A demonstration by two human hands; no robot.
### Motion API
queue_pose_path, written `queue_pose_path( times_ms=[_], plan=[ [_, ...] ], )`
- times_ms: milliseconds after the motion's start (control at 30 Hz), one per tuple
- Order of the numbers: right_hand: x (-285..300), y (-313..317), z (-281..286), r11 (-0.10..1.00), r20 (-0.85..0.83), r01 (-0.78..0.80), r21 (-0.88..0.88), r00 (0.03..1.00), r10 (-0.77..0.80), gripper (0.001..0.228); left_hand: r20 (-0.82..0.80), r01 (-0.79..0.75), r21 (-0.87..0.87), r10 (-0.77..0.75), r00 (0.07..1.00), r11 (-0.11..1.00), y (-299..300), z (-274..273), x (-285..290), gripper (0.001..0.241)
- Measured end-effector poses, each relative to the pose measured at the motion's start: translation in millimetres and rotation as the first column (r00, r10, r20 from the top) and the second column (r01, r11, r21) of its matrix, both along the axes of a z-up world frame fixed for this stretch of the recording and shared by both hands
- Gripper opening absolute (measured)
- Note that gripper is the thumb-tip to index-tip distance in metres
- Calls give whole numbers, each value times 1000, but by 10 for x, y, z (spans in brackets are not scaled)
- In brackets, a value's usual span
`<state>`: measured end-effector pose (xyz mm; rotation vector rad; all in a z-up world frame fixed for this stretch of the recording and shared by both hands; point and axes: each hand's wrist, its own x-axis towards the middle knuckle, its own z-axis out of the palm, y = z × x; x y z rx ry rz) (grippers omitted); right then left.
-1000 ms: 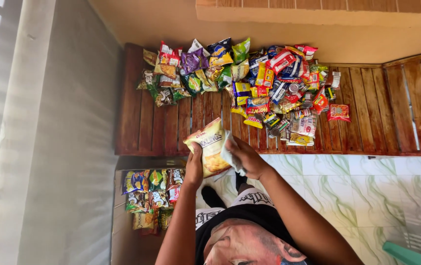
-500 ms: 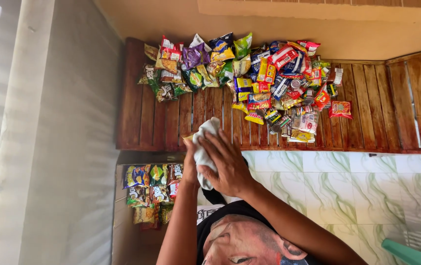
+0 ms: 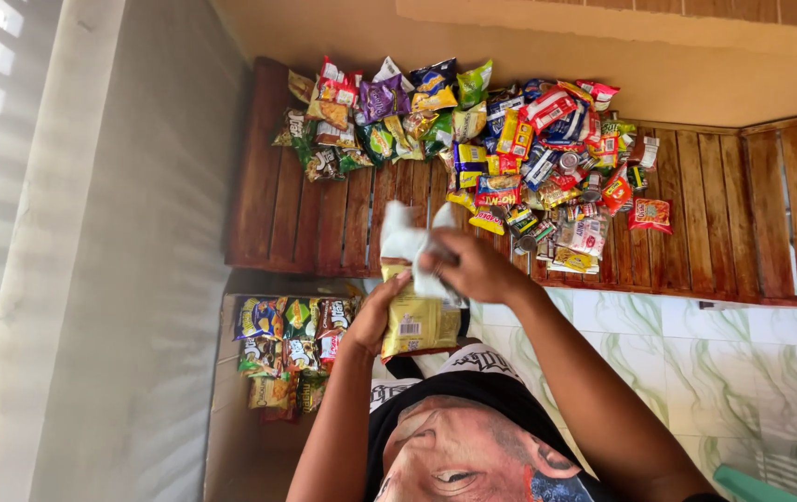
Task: Wipe snacks with a cloth and pack them into a cardboard box.
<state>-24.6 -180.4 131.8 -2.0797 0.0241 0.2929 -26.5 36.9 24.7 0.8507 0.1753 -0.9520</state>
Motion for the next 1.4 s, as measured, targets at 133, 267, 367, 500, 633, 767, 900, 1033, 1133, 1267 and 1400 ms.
queue_pose_path(
  times_ms=[133, 267, 367, 500, 633, 767, 900, 1033, 1133, 1267, 1400],
  plan=[
    [-28, 180, 81, 972, 254, -202, -121, 940, 227, 62, 0, -14, -133, 14, 1000, 991, -64, -29, -18, 55],
    [-31, 188, -58, 984, 149, -167, -56, 974, 174, 50, 155, 92, -22, -88, 984, 995, 28, -171, -79, 73],
    [-18, 184, -125, 980, 134, -119, -157, 981, 140, 48, 341, 208, 160, -252, 906, 965, -12, 84, -40, 66],
    [84, 160, -367, 975, -83, 3, -220, 996, -22, 37, 241, 212, 197, -257, 936, 957, -15, 289, -4, 59],
    [111, 58, -235, 971, 255, 234, -46, 943, -215, 47, 273, 161, 92, -181, 945, 983, 53, 250, 20, 61],
    [-64, 162, -99, 974, 42, -196, -111, 978, 202, 54, 274, 202, 260, -272, 922, 944, 86, 392, -62, 59],
    [-34, 158, -317, 966, 7, -174, -191, 984, 178, 43, 210, 263, 394, -365, 907, 880, -4, 514, -45, 59],
    [52, 159, -609, 973, -96, -46, -226, 995, 25, 37, 355, 177, 288, -277, 893, 941, -31, 248, -40, 57],
    [92, 99, -697, 989, 104, 119, -84, 988, -110, 45, 287, 97, 273, -177, 941, 957, 11, 190, -70, 60],
    [163, 70, -434, 984, 147, 157, -79, 979, -144, 48, 200, 101, 180, -137, 970, 978, 101, 163, -21, 59],
    [65, 163, -438, 945, 206, -282, -165, 927, 312, 54, 355, 190, 332, -309, 882, 924, 169, 260, 32, 54]
  ],
)
